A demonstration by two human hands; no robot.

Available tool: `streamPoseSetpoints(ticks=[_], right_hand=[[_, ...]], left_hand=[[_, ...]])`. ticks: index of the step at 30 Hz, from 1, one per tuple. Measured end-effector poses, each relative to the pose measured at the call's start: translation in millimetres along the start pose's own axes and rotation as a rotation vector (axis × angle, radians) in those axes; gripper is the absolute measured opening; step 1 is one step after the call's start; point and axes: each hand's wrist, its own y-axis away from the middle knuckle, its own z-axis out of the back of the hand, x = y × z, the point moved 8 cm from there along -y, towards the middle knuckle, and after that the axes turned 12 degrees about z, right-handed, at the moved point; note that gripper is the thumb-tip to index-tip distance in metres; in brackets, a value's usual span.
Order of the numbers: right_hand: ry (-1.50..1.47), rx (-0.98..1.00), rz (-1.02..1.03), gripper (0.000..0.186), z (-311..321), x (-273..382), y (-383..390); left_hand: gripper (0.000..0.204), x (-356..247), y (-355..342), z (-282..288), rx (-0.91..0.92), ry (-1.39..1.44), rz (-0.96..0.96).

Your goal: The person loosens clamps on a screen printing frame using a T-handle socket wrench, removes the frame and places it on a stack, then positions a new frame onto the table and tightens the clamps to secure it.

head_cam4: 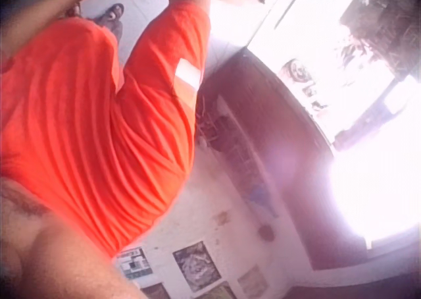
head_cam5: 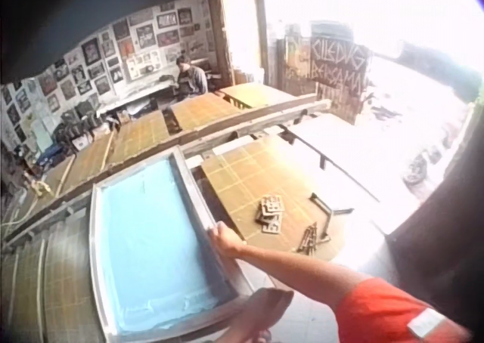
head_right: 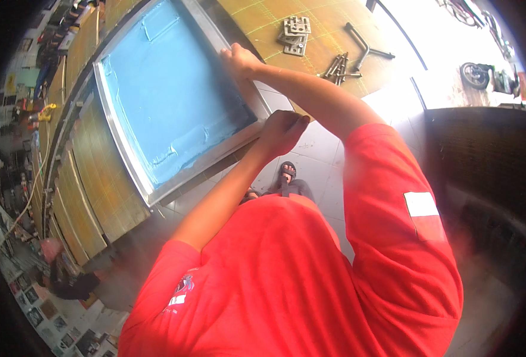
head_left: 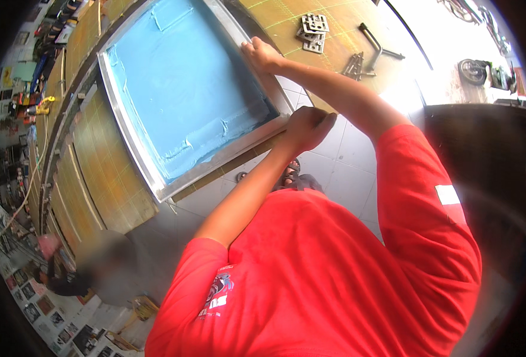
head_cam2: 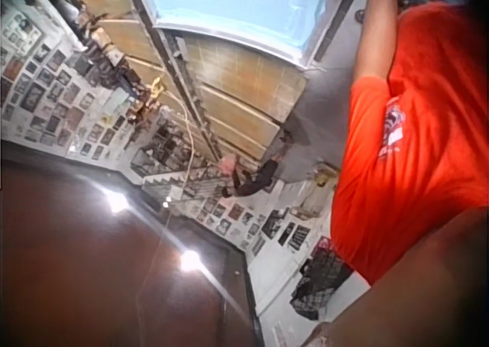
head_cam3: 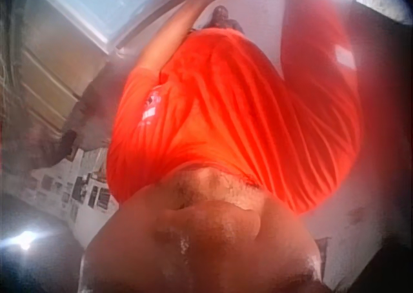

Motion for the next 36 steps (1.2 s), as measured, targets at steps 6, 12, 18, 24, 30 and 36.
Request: streamPoseSetpoints(ticks=[6,12,18,24,30,36], right_hand=[[0.042,-0.054,0.0,0.051,3,-6,2],[0.056,-0.042,-0.014,0.049,1,-8,1],[0.04,-0.052,0.005,0.05,2,-6,0],[0.051,-0.039,0.038,0.052,2,1,0],[0.068,-0.012,0.048,0.054,-1,5,1],[-0.235,-0.172,0.015,0.053,49,-56,6]], left_hand=[[0.045,-7,-4,-29,-0.048,-0.241,-0.048],[0.048,-3,-10,-16,-0.061,-0.148,-0.001],[0.052,2,-13,0,-0.097,0.009,0.027],[0.048,7,-12,-3,-0.011,0.075,0.029],[0.035,17,0,6,-0.17,0.311,-0.059],[0.043,8,-2,3,-0.186,0.24,-0.193]])
